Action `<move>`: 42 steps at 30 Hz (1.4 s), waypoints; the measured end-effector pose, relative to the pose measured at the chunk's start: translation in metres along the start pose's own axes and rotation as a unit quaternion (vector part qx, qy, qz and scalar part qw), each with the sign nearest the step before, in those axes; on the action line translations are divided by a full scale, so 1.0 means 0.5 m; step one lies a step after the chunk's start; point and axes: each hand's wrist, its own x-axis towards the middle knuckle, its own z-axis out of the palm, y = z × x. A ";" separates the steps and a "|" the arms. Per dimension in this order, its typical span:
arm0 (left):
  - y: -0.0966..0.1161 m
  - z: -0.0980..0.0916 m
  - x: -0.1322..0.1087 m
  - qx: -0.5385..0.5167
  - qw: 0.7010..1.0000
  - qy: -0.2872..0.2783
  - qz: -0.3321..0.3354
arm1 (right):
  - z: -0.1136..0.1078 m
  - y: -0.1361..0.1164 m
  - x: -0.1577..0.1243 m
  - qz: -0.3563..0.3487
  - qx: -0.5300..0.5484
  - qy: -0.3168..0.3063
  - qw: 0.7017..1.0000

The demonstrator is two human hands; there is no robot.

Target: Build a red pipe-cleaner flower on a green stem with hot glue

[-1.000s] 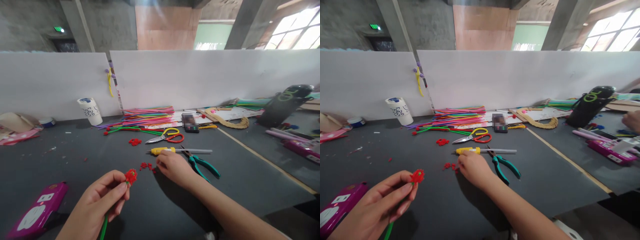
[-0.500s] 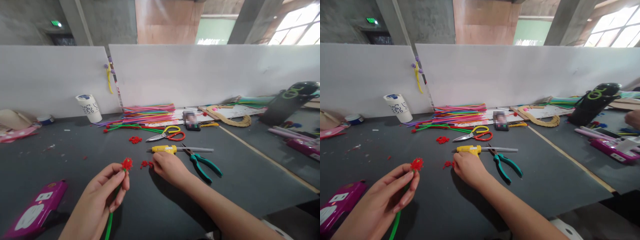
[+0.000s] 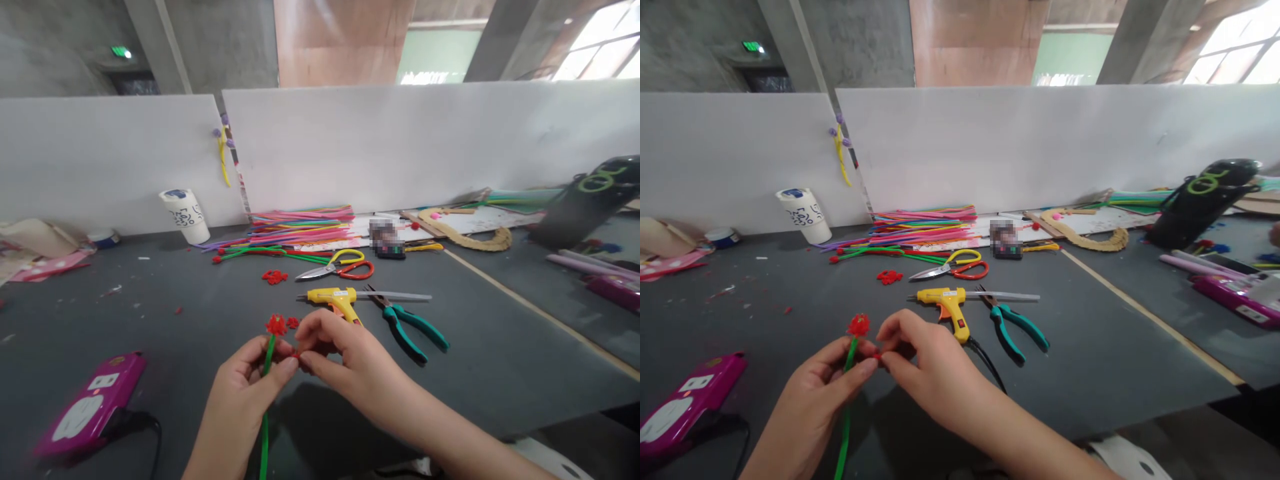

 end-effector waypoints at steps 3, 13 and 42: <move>-0.004 -0.002 0.000 0.045 0.998 -0.001 0.032 | 0.003 -0.007 -0.007 -0.008 -0.015 0.019 1.000; 0.011 -0.010 -0.015 0.133 0.983 -0.022 0.122 | -0.014 -0.031 -0.006 -0.006 0.047 0.056 0.997; 0.004 0.018 -0.044 0.205 0.968 -0.027 0.142 | -0.040 -0.037 -0.038 -0.280 -0.272 0.033 0.920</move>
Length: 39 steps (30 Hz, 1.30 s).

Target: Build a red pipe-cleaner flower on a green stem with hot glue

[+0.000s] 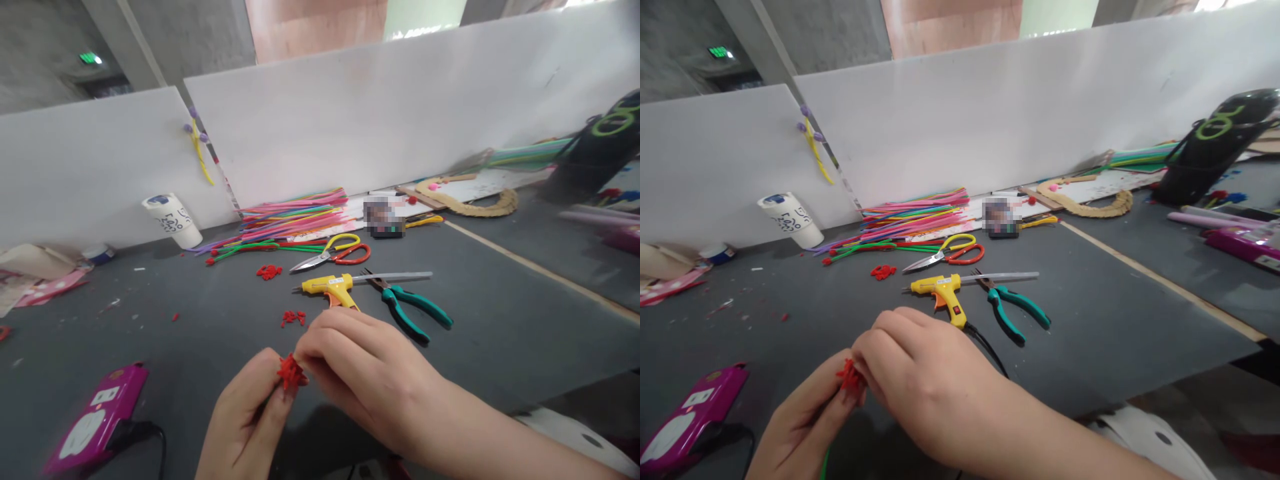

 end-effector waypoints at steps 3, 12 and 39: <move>0.003 0.001 0.000 -0.011 1.000 0.007 0.006 | 0.003 0.003 -0.002 0.002 0.004 0.003 1.000; 0.001 -0.008 0.003 -0.050 0.997 0.026 0.044 | 0.007 0.004 -0.009 0.003 0.007 -0.028 1.000; 0.002 0.001 0.007 -0.176 0.970 0.025 -0.165 | 0.015 0.018 0.023 0.252 0.222 -0.008 0.942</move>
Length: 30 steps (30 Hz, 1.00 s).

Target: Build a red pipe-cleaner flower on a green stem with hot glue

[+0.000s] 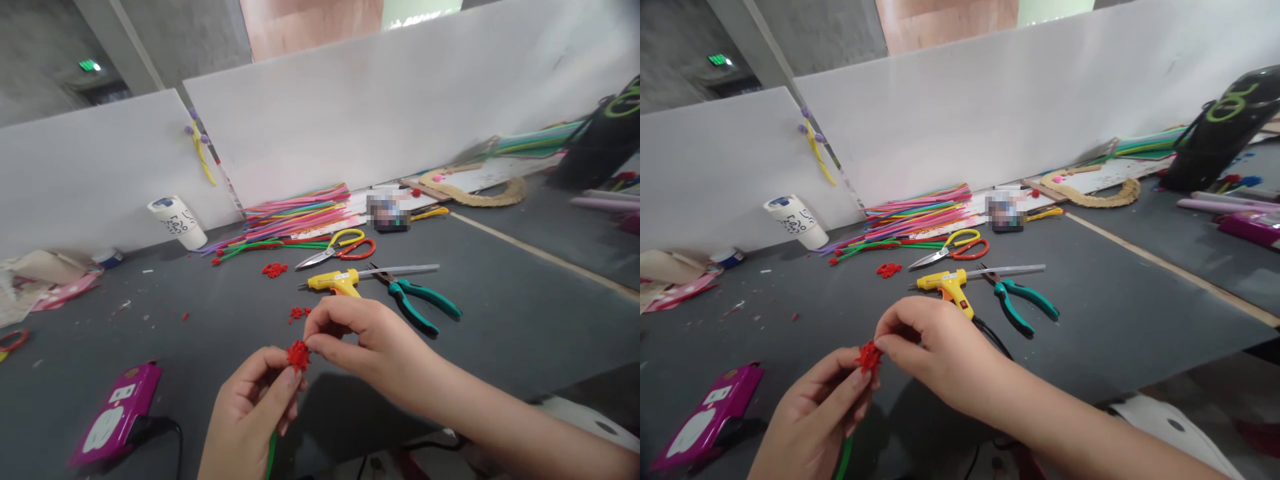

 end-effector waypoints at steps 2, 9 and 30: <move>-0.006 -0.006 0.003 0.011 1.000 -0.014 0.001 | -0.003 -0.001 0.001 -0.017 -0.018 -0.005 1.000; -0.020 -0.020 0.009 0.052 0.998 -0.016 0.025 | -0.010 -0.001 0.001 0.003 -0.004 -0.038 0.999; -0.017 -0.020 0.014 0.117 0.992 -0.010 0.051 | -0.024 0.010 0.006 -0.076 -0.081 -0.079 0.991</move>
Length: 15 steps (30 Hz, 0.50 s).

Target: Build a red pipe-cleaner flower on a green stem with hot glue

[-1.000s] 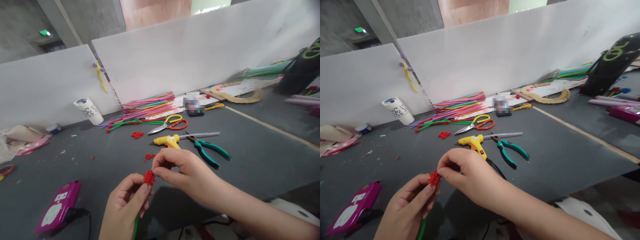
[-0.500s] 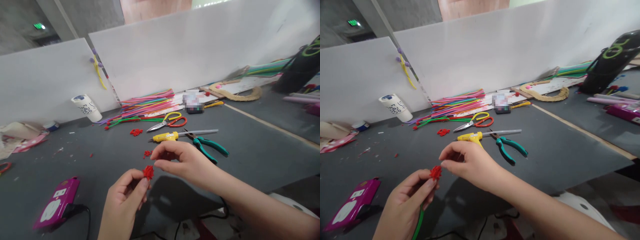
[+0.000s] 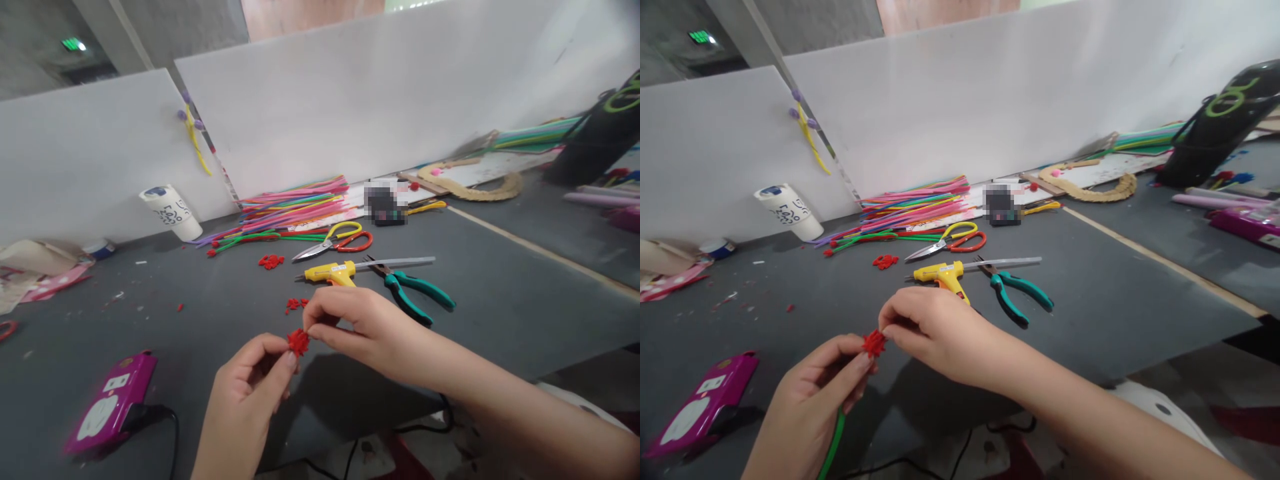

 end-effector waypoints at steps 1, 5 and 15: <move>0.002 0.002 0.000 0.002 1.000 0.001 0.002 | -0.001 0.003 0.000 -0.015 -0.016 -0.003 1.000; 0.014 0.008 -0.003 0.035 0.999 0.000 0.012 | 0.000 0.015 0.001 -0.056 -0.051 -0.016 0.997; 0.015 0.008 0.000 0.019 1.000 0.008 -0.008 | -0.008 0.010 0.003 0.054 0.081 0.033 0.995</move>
